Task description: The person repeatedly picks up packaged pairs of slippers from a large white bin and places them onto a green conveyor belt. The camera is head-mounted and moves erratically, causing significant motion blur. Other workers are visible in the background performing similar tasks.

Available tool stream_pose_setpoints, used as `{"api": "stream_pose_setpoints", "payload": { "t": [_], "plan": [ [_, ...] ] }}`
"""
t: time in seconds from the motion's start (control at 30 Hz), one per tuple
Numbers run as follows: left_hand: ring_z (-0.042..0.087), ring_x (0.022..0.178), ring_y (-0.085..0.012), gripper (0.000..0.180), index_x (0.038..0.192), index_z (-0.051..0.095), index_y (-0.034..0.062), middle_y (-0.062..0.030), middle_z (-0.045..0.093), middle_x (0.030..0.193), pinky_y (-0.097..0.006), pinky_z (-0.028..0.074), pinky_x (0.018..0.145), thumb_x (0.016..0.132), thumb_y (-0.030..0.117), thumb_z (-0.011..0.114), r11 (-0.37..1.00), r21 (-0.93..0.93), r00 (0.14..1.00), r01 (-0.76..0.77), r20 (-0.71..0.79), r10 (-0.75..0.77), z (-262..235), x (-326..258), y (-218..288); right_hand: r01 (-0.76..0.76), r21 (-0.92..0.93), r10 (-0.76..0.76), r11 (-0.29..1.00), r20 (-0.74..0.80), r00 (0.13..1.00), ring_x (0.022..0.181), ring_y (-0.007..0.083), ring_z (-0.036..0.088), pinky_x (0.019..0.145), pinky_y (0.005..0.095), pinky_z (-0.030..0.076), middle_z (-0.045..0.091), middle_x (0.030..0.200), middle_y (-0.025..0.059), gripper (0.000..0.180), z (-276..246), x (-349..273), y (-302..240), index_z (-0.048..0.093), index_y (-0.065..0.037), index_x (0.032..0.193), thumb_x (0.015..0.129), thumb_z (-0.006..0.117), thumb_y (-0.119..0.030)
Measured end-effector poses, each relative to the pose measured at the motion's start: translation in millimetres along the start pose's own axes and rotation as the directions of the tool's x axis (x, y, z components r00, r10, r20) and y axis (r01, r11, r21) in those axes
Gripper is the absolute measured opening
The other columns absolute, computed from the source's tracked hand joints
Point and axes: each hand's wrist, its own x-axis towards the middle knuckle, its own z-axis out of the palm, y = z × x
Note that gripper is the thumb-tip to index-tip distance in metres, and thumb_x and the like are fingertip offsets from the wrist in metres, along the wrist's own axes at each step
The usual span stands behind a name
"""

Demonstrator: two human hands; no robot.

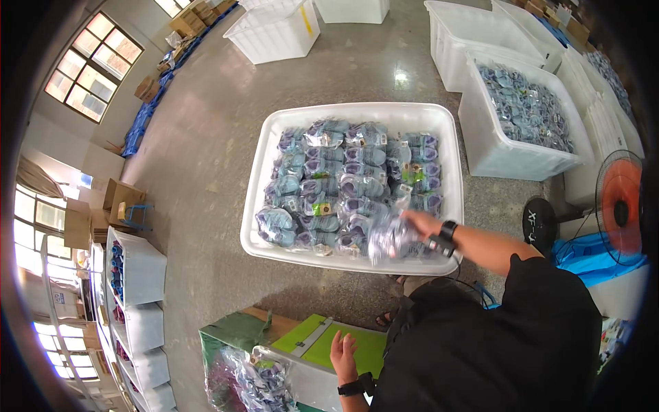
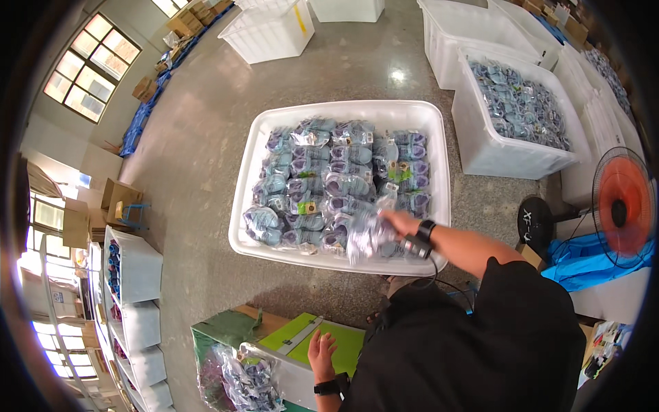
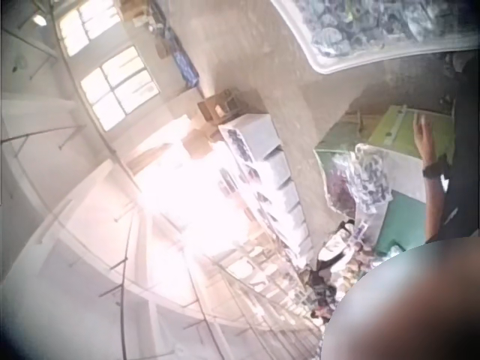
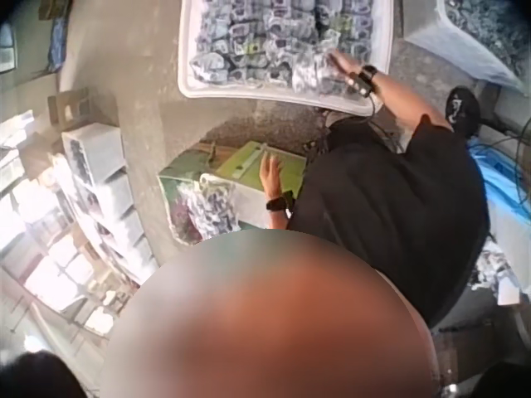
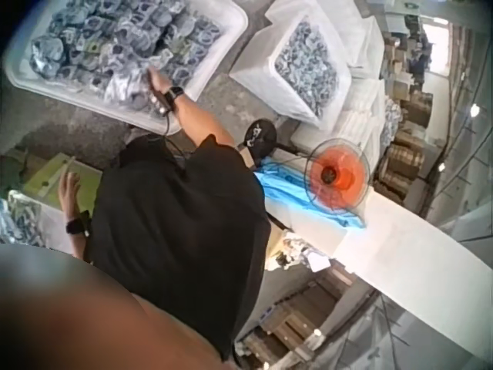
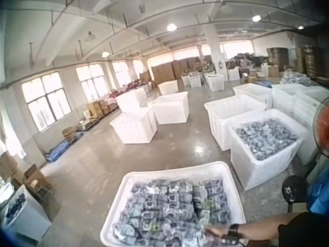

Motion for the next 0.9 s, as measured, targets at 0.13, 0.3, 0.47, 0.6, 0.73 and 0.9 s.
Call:
{"api": "stream_pose_setpoints", "payload": {
  "t": [0.13,0.3,0.47,0.6,0.73,0.9],
  "plan": [
    [0.066,0.093,-0.0194,0.051,0.140,0.042,-0.0025,-0.0146,0.065,0.112,-0.029,0.054,0.074,0.097,0.019,0.059,0.993,-0.064,0.986,0.097,-0.127,-0.105,-22,-19,-35,0.279,0.426,-0.169,0.860,-0.279,0.945,0.056,0.0194,0.060,0.050,0.0355,0.052,0.061,0.073,0.0074,0.041,-69,36,-83,0.062,-0.007,0.099,0.095,0.049,-0.045],
    [0.066,0.084,-0.0178,0.050,0.138,0.042,-0.0039,-0.0137,0.066,0.105,-0.027,0.054,0.065,0.096,0.016,0.059,0.982,-0.071,0.948,0.173,-0.257,-0.186,-45,-54,-84,0.390,0.334,-0.141,0.858,-0.576,0.805,0.069,0.0248,0.062,0.055,0.0406,0.050,0.062,0.089,0.0128,0.052,-105,77,-149,0.060,-0.002,0.102,0.085,0.059,-0.052],
    [0.067,0.086,-0.0199,0.048,0.136,0.045,-0.0014,-0.0143,0.066,0.106,-0.031,0.055,0.066,0.097,0.023,0.059,0.962,-0.180,0.906,0.205,-0.338,-0.256,-58,-85,-123,0.395,0.504,-0.113,0.768,-0.501,0.858,0.067,0.0245,0.063,0.058,0.0398,0.054,0.065,0.089,0.0097,0.048,-110,76,-125,0.062,-0.006,0.106,0.091,0.055,-0.051],
    [0.066,0.092,-0.0215,0.052,0.135,0.051,0.0008,-0.0136,0.066,0.108,-0.034,0.056,0.074,0.095,0.031,0.063,0.938,-0.220,0.878,0.269,-0.343,-0.332,-50,-105,-149,0.233,0.587,0.010,0.776,-0.380,0.925,0.084,0.0186,0.064,0.060,0.0332,0.057,0.066,0.100,0.0022,0.038,-101,42,-84,0.058,-0.016,0.114,0.097,0.045,-0.047],
    [0.065,0.090,-0.0204,0.051,0.134,0.051,0.0003,-0.0128,0.066,0.104,-0.032,0.055,0.073,0.095,0.031,0.063,0.927,-0.207,0.870,0.314,-0.327,-0.368,-40,-106,-155,0.093,0.504,0.122,0.858,-0.376,0.918,0.084,0.0191,0.064,0.059,0.0316,0.057,0.066,0.098,0.0010,0.039,-104,35,-76,0.058,-0.017,0.113,0.097,0.042,-0.049],
    [0.065,0.091,-0.0209,0.049,0.134,0.049,-0.0019,-0.0138,0.066,0.104,-0.033,0.056,0.075,0.096,0.026,0.062,0.938,-0.235,0.885,0.254,-0.335,-0.323,-41,-105,-140,0.375,0.511,-0.114,0.774,-0.469,0.876,0.091,0.0219,0.064,0.067,0.0358,0.059,0.063,0.105,0.0057,0.037,-117,64,-126,0.055,-0.012,0.115,0.095,0.050,-0.043]
  ]
}}
